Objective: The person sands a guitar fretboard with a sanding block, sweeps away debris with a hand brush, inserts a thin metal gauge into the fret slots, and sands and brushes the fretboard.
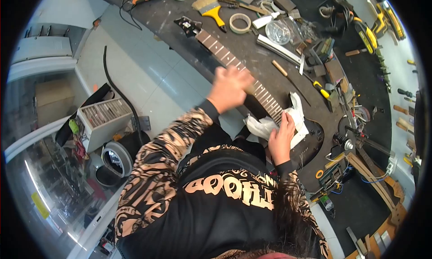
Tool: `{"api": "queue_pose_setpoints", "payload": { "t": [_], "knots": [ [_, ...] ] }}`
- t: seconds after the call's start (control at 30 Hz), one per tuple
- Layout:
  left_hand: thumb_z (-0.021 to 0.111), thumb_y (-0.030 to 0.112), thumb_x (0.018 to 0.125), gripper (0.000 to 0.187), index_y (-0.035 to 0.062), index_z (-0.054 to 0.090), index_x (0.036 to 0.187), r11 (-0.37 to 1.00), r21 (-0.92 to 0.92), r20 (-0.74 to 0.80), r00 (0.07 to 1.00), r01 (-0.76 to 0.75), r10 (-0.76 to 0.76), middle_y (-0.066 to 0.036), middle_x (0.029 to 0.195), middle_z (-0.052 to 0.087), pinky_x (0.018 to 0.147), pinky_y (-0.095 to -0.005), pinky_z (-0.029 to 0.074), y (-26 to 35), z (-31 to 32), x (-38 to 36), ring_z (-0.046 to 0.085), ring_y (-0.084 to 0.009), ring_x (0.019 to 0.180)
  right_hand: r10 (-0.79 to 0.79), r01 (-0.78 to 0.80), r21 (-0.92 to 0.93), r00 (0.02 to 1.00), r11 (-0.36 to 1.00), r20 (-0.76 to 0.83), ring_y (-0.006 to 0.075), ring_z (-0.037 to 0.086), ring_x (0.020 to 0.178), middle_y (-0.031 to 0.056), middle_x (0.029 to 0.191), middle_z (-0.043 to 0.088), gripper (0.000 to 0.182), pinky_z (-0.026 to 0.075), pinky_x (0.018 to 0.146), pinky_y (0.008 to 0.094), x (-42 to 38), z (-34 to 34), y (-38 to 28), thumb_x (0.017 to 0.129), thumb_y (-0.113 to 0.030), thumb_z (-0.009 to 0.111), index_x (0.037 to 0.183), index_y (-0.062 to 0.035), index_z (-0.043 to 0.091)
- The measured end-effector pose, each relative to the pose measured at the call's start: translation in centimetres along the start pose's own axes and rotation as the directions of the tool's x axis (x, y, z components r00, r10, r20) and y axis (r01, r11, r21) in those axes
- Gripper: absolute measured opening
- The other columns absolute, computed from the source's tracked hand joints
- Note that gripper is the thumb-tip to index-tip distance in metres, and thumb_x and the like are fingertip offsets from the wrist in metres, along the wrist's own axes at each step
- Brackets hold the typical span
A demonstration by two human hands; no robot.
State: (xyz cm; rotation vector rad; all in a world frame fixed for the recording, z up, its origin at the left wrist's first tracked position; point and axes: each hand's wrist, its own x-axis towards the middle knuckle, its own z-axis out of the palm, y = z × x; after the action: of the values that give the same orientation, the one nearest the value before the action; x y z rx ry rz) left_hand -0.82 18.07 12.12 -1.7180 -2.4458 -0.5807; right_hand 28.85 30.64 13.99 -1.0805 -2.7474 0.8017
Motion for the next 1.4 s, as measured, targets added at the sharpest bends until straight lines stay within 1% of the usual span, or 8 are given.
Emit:
{"api": "queue_pose_setpoints", "payload": {
  "t": [0.33,0.43,0.53,0.67,0.9,1.13,1.3,1.4],
  "knots": [
    [0.082,0.041,0.095,0.065,0.0210,0.078,0.157,0.948,-0.092,0.306,0.915,0.304,-0.264,-0.008,0.170,0.064,0.124,-0.0640,0.044,-19.8,-2.3,15.3,0.054,-0.0356,0.157,0.133,-0.132,0.012,0.989,0.991,-0.060,0.0498,0.047,0.160,0.0290,0.170,0.048,0.079,0.038,0.135,0.0568,2.0,1.4,-7.0,0.095,0.004,0.074,0.171,0.0009,0.051],
    [0.089,0.064,0.091,0.101,0.0238,0.057,0.177,0.927,-0.371,0.115,0.993,0.058,-0.016,-0.018,0.191,0.036,0.136,-0.0782,0.026,-22.9,1.4,22.2,0.028,-0.0460,0.176,0.214,-0.214,0.006,0.974,0.977,-0.073,0.0490,0.046,0.162,0.0296,0.171,0.047,0.078,0.038,0.136,0.0555,1.7,1.3,-7.4,0.096,0.006,0.073,0.171,0.0024,0.050],
    [0.089,0.031,0.100,0.069,0.0116,0.068,0.162,0.844,-0.534,0.137,0.989,0.034,0.047,-0.021,0.172,0.058,0.132,-0.0474,0.046,-27.2,2.0,25.0,0.056,-0.0391,0.160,0.296,-0.303,-0.020,0.941,0.953,-0.164,0.0507,0.044,0.164,0.0304,0.173,0.046,0.079,0.037,0.138,0.0553,0.5,2.2,-6.4,0.096,0.007,0.071,0.171,0.0035,0.048],
    [0.069,-0.009,0.092,0.047,0.0071,0.076,0.136,0.985,-0.141,0.571,0.805,-0.097,0.161,-0.017,0.146,0.069,0.115,-0.0493,0.057,-32.6,5.4,21.0,0.070,-0.0441,0.136,0.339,-0.349,-0.049,0.929,0.936,-0.149,0.0518,0.043,0.165,0.0309,0.176,0.043,0.080,0.037,0.138,0.0558,-1.1,3.6,-5.2,0.095,0.008,0.069,0.172,0.0056,0.046],
    [0.078,0.003,0.097,0.033,0.0144,0.071,0.127,0.916,0.015,0.620,0.722,-0.402,0.307,-0.010,0.133,0.071,0.106,-0.0578,0.056,-31.4,3.5,22.4,0.067,-0.0352,0.137,0.340,-0.351,-0.050,0.928,0.935,-0.152,0.0508,0.045,0.165,0.0298,0.178,0.044,0.079,0.040,0.137,0.0560,-1.7,3.8,-6.1,0.096,0.008,0.068,0.172,0.0062,0.047],
    [0.069,0.004,0.091,0.037,0.0023,0.065,0.128,0.918,-0.153,0.031,0.927,-0.366,0.375,-0.020,0.120,0.069,0.099,-0.0528,0.057,-30.8,-5.6,22.1,0.068,-0.0431,0.115,0.315,-0.315,0.025,0.939,0.949,-0.140,0.0509,0.044,0.165,0.0302,0.177,0.043,0.075,0.040,0.138,0.0556,-2.6,3.3,-5.1,0.097,0.009,0.066,0.170,0.0081,0.047],
    [0.071,0.000,0.109,0.014,0.0013,0.061,0.120,0.856,-0.465,-0.445,0.896,-0.226,-0.005,-0.011,0.117,0.065,0.096,-0.0397,0.056,-23.9,-14.6,17.0,0.066,-0.0256,0.105,0.257,-0.242,0.110,0.954,0.964,-0.156,0.0529,0.045,0.163,0.0315,0.176,0.043,0.073,0.042,0.136,0.0553,-3.0,2.4,-3.4,0.096,0.011,0.064,0.168,0.0081,0.049],
    [0.073,0.006,0.115,0.013,0.0027,0.061,0.118,0.781,-0.624,-0.298,0.914,0.032,-0.275,-0.011,0.118,0.069,0.097,-0.0367,0.058,-21.4,-15.1,12.2,0.069,-0.0219,0.106,0.212,-0.180,0.199,0.965,0.963,-0.156,0.0538,0.047,0.162,0.0318,0.175,0.043,0.072,0.045,0.134,0.0554,-3.2,1.3,-2.0,0.096,0.011,0.063,0.167,0.0072,0.049]
  ]
}}
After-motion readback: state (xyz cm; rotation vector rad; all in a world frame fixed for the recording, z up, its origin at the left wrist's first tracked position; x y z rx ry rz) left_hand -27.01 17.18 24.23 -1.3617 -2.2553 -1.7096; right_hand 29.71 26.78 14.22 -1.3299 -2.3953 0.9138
